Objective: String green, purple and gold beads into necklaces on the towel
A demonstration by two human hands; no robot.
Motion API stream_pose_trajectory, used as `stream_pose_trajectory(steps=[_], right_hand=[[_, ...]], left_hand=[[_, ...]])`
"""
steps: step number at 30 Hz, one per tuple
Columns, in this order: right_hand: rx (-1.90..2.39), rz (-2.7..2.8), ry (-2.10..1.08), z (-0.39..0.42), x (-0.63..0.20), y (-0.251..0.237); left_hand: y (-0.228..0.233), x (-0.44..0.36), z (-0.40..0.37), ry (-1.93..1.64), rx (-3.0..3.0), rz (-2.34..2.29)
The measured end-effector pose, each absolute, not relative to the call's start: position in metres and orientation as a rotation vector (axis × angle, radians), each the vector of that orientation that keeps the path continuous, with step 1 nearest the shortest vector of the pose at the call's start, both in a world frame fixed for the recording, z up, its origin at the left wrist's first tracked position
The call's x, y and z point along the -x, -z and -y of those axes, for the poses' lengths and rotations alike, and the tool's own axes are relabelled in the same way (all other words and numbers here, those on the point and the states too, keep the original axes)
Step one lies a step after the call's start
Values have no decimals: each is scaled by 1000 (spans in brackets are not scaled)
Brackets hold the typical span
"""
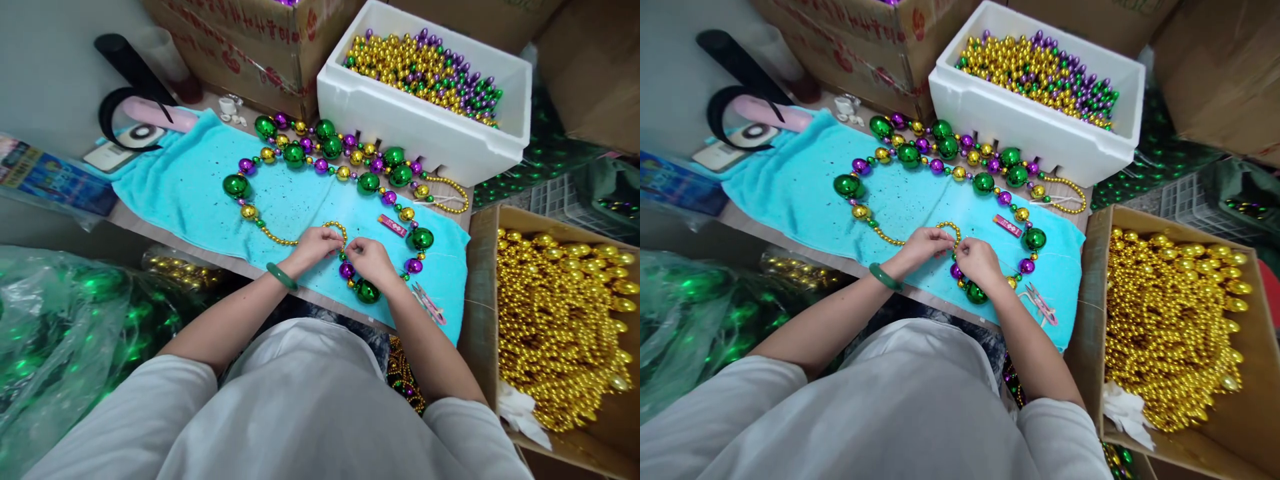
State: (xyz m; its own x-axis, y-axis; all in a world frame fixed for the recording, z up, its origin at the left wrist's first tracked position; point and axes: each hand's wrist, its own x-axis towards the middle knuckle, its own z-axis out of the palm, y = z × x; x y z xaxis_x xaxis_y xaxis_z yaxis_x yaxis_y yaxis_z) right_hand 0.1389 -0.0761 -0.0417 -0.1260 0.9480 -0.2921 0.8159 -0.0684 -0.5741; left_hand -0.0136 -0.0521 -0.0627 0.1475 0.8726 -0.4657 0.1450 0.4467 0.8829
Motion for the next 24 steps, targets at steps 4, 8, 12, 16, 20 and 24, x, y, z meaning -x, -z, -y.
stream_pose_trajectory(steps=[4,8,12,16,20,24], right_hand=[[1952,2096,-857,86,-128,40],[1914,2253,-741,95,-121,39],[1860,2257,-794,90,-129,37],[1905,1981,-870,69,-144,45],[1849,1800,-1109,47,-151,60],[1756,1714,-1372,35,-147,64]], left_hand=[[60,13,52,-661,-887,-1289],[57,15,51,-609,-810,-1249],[61,19,51,-627,-898,-1234],[70,21,52,-711,-1160,-1278],[75,20,55,-776,-1454,-1348],[76,16,63,-845,-1626,-1384]])
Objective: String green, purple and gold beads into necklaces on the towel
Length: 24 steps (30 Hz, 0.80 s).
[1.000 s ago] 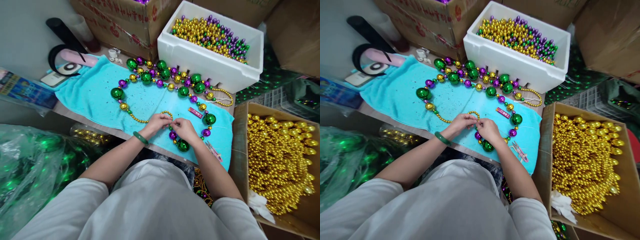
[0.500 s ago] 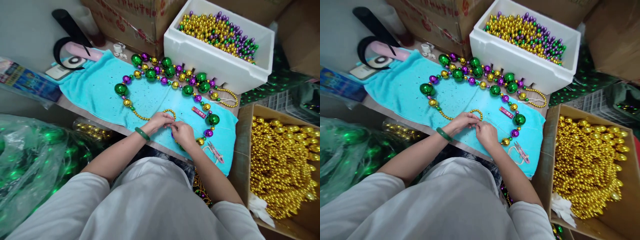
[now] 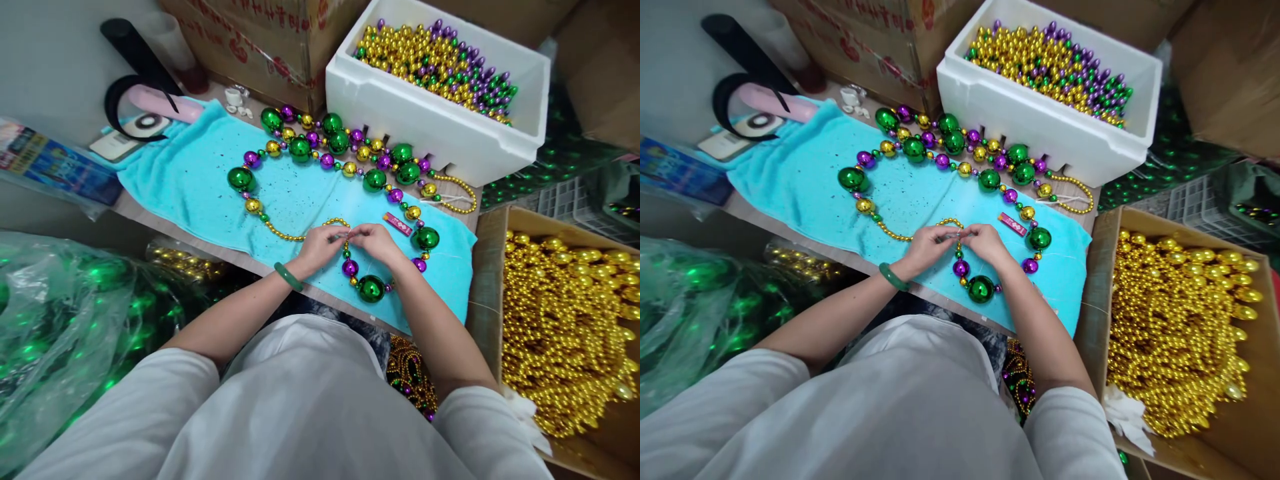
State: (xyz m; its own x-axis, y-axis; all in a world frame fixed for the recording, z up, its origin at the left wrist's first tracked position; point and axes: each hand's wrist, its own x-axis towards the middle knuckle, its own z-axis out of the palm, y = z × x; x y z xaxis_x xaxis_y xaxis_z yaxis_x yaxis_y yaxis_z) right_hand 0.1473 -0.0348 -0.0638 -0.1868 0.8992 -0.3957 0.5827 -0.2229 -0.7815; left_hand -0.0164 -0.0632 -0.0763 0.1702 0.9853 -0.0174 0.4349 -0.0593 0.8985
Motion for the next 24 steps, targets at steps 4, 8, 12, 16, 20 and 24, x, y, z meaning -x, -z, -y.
stream_pose_trajectory(steps=[4,8,12,16,20,24], right_hand=[[1675,1614,-1585,32,-143,58],[1613,1524,-1720,31,-142,57],[1661,1530,-1688,31,-145,61],[1705,1544,-1652,31,-147,62],[1720,1577,-1604,32,-149,59],[1697,1620,-1570,33,-152,57]], left_hand=[[81,11,71,-936,-1670,-1394],[89,8,73,-1039,-1691,-1383],[99,9,72,-1139,-1663,-1350],[105,11,72,-1173,-1555,-1333],[104,11,73,-1183,-1458,-1329],[101,10,73,-1168,-1379,-1329]])
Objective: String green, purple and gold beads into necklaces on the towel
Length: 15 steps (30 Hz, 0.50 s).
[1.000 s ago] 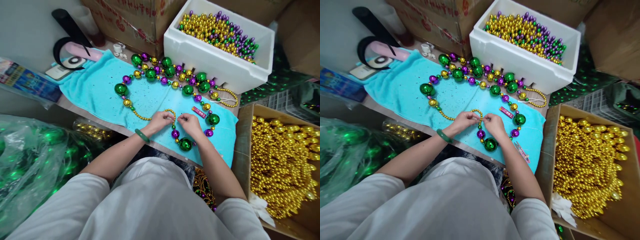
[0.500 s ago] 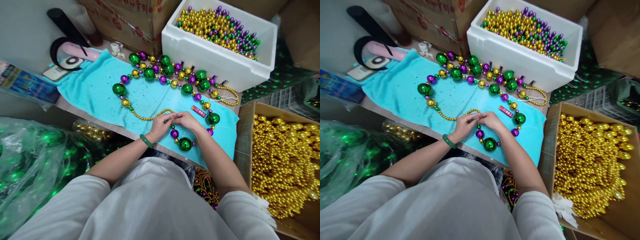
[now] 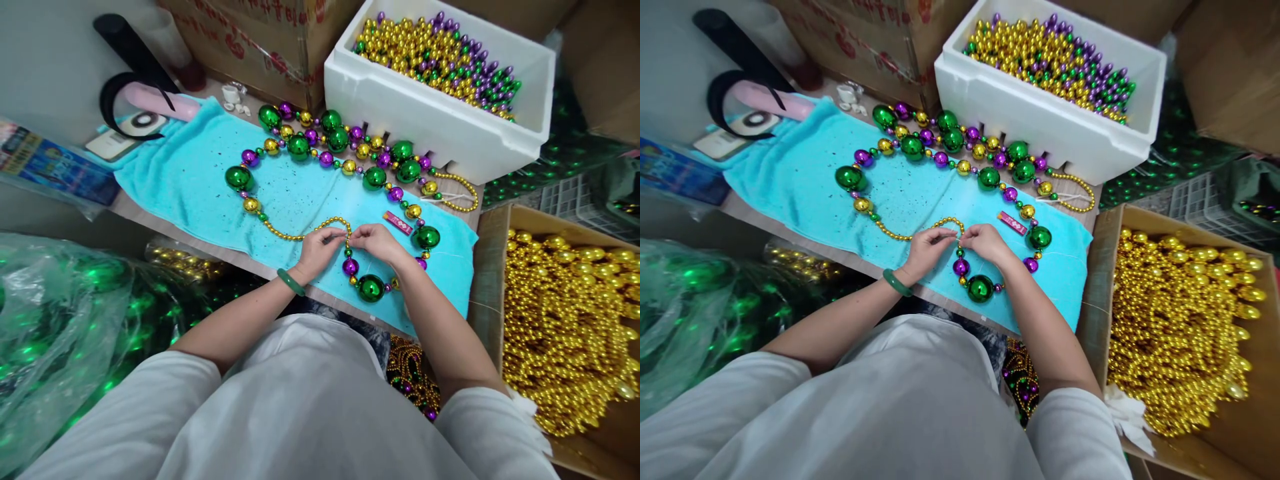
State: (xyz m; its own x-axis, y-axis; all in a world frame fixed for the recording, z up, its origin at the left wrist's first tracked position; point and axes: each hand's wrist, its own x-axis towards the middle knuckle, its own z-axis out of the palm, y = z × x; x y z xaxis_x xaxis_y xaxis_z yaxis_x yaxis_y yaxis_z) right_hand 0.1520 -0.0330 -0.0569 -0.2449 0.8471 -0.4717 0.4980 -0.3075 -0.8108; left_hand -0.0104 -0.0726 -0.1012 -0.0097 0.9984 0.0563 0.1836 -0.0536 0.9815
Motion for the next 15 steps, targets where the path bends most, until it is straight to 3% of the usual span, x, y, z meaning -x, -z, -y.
stream_pose_trajectory(steps=[15], right_hand=[[1695,1639,-1527,34,-159,50]], left_hand=[[98,9,71,-1140,-1412,-1330]])
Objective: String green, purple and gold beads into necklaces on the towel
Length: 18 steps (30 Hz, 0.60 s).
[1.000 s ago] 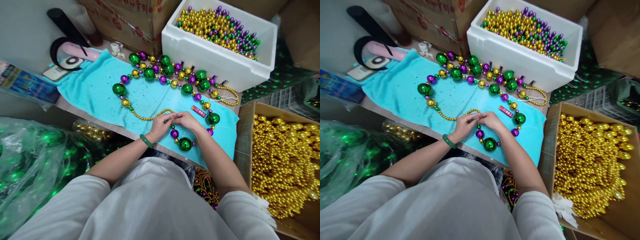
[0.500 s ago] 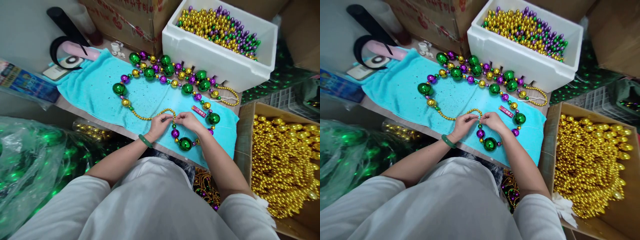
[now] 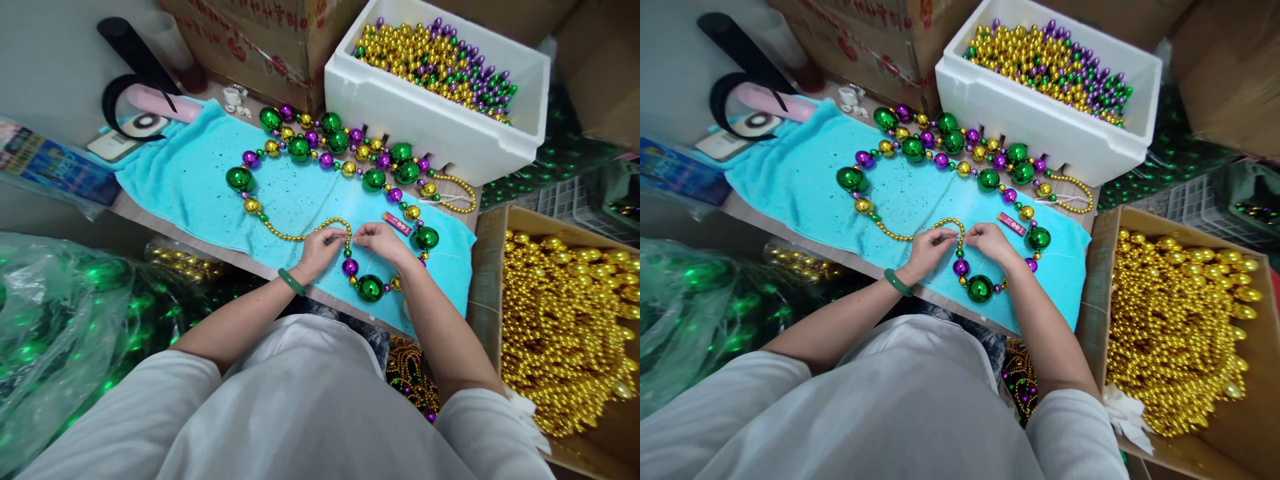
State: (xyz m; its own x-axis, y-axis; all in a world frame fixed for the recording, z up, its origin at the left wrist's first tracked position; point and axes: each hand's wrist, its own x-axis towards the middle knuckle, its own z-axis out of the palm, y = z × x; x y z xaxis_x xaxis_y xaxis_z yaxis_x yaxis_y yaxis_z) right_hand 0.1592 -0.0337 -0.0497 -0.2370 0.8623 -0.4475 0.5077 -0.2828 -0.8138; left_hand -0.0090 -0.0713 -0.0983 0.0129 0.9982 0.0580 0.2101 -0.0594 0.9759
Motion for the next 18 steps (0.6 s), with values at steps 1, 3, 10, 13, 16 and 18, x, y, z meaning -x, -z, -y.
stream_pose_trajectory(steps=[1,3,10,13,16,18], right_hand=[[1702,1641,-1522,34,-160,49],[1741,1659,-1496,35,-161,48],[2010,1885,-1316,39,-178,41],[2121,2042,-1176,41,-188,37],[2196,2187,-994,42,-194,35],[2276,2241,-848,42,-198,36]], left_hand=[[98,9,71,-1132,-1411,-1334],[99,11,71,-1108,-1412,-1337],[97,30,78,-1019,-1792,-1406],[95,39,81,-890,-2005,-1433],[97,45,83,-798,-2123,-1439],[100,49,84,-774,-2158,-1453]])
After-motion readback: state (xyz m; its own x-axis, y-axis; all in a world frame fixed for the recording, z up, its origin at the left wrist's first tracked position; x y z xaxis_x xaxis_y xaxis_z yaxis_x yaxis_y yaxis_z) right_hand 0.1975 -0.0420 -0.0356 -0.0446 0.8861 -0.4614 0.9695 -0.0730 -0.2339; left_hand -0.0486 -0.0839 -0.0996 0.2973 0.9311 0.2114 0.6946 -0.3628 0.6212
